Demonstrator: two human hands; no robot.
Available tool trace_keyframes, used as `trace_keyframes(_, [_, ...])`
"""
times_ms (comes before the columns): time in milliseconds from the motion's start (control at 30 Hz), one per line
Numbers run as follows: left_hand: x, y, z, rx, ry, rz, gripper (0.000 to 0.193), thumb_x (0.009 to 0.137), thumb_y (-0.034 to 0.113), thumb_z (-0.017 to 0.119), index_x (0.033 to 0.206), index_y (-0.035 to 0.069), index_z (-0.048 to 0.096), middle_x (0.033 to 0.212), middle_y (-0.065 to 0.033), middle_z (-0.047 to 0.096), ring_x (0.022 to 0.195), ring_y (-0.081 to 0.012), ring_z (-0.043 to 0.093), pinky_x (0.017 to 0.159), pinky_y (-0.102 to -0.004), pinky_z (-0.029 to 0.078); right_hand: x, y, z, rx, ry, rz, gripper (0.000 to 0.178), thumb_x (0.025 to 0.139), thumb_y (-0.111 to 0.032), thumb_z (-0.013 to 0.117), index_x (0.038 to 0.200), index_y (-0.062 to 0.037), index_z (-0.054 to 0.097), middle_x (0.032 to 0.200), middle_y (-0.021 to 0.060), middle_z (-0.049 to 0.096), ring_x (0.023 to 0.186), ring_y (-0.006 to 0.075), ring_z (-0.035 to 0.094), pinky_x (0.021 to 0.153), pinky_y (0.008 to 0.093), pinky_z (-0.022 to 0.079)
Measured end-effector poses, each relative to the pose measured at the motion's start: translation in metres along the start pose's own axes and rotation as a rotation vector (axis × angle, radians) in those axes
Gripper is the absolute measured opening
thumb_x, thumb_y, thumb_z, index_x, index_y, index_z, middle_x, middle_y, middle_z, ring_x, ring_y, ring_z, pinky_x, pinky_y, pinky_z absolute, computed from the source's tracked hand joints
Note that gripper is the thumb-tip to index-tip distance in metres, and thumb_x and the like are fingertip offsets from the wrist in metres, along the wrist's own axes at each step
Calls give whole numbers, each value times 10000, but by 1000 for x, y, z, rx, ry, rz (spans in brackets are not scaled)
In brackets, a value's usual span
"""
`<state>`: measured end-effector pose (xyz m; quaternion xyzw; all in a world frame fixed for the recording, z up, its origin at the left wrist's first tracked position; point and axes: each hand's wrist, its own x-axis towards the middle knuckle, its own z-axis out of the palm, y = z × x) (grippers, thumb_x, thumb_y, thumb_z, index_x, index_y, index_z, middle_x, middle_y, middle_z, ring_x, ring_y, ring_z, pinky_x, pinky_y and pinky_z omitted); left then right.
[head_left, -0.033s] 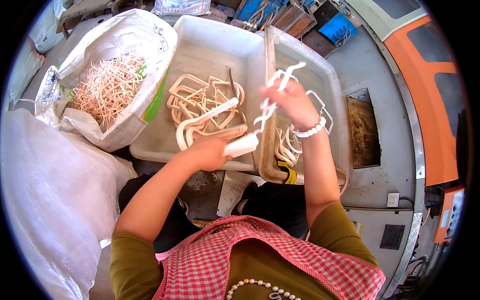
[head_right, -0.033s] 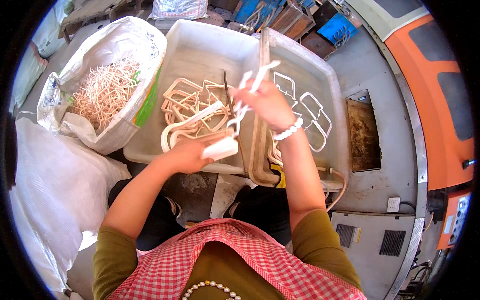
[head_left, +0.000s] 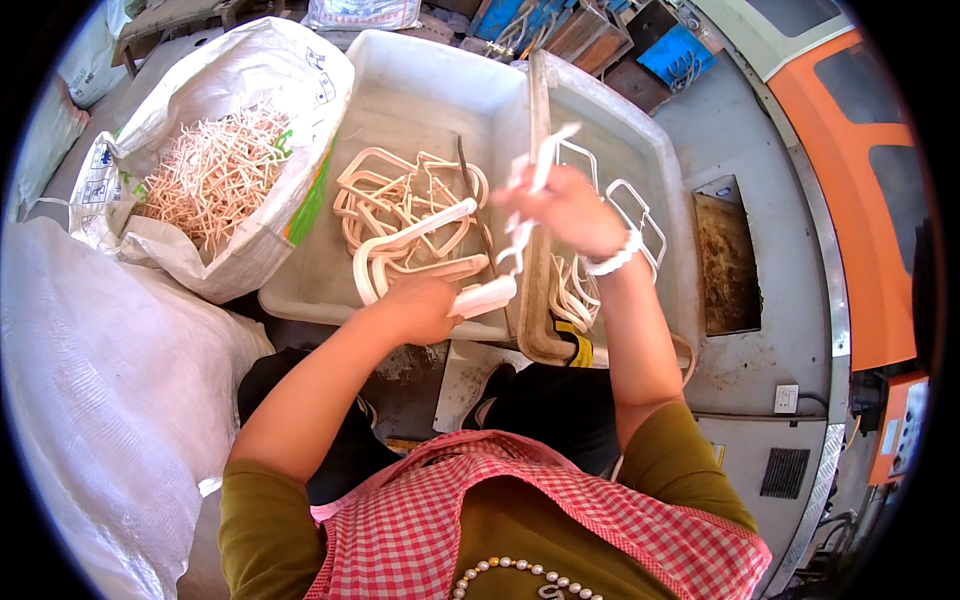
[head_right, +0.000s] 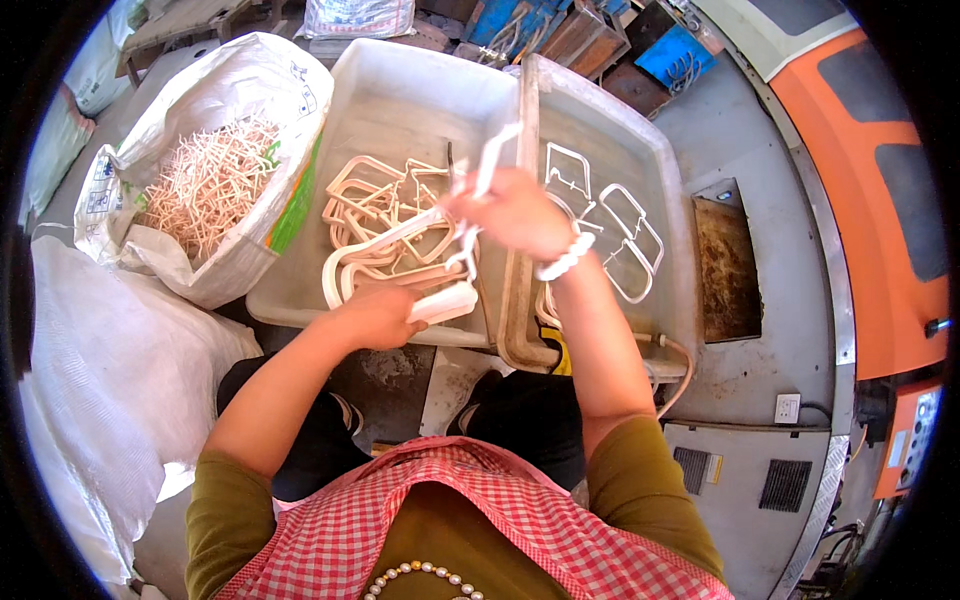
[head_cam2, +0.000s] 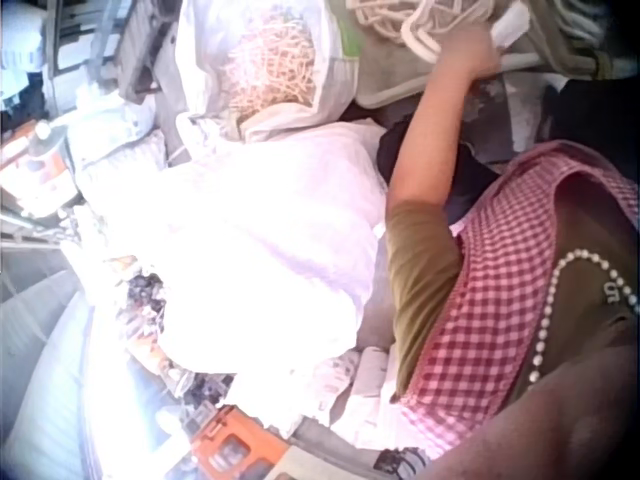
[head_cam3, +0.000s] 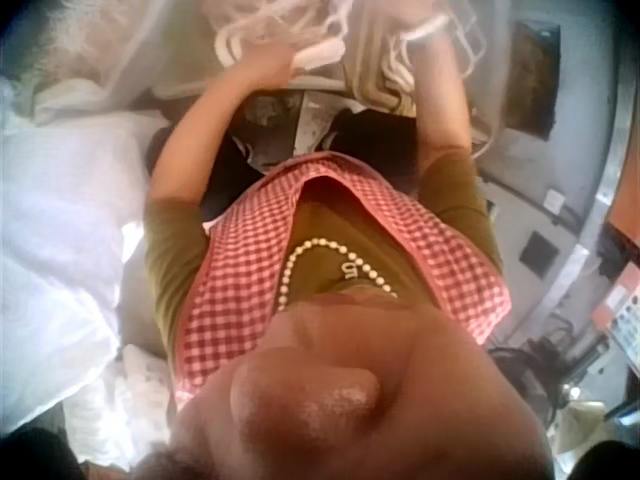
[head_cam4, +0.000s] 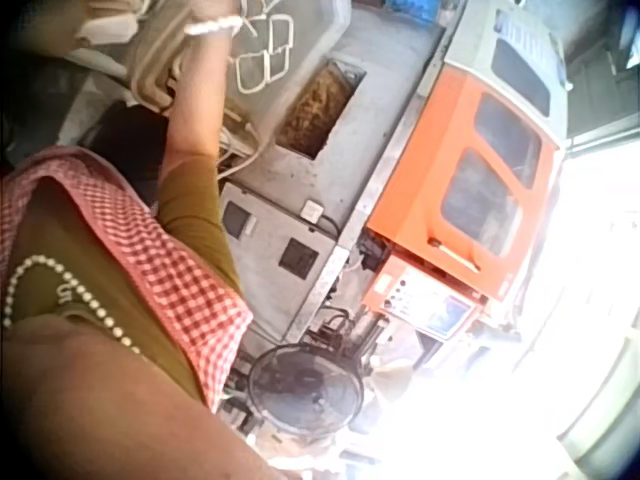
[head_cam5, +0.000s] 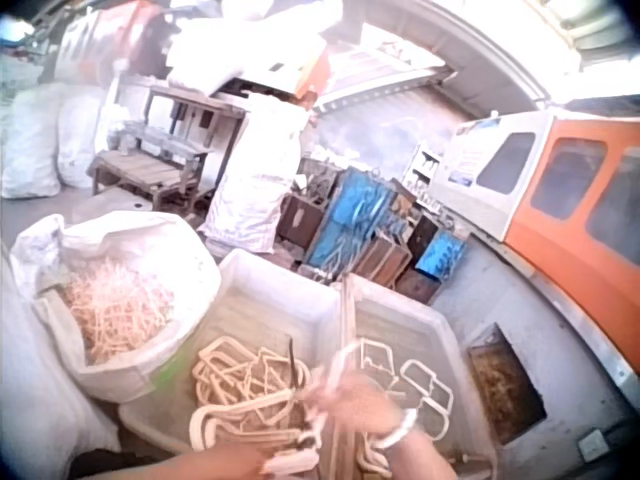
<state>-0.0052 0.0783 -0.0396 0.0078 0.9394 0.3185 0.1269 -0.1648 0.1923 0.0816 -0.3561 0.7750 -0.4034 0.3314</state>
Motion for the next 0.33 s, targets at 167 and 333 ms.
trace_keyframes(167, [5,1,13,233,-17,-42,222,797,207,613,910,15,613,864,-184,656,869,-337,635,758,-438,488,25,16,73,-1016,-127,-31,258,842,-320,600,874,-80,689,760,134,661,690,261,653,675,388,512])
trace_keyframes(333, [-4,-4,5,173,199,-16,218,792,196,616,912,15,613,867,-176,663,864,-325,641,753,-424,494,99,169,-16,392,-218,585,285,851,-388,575,948,-145,688,870,83,707,711,259,672,666,417,532])
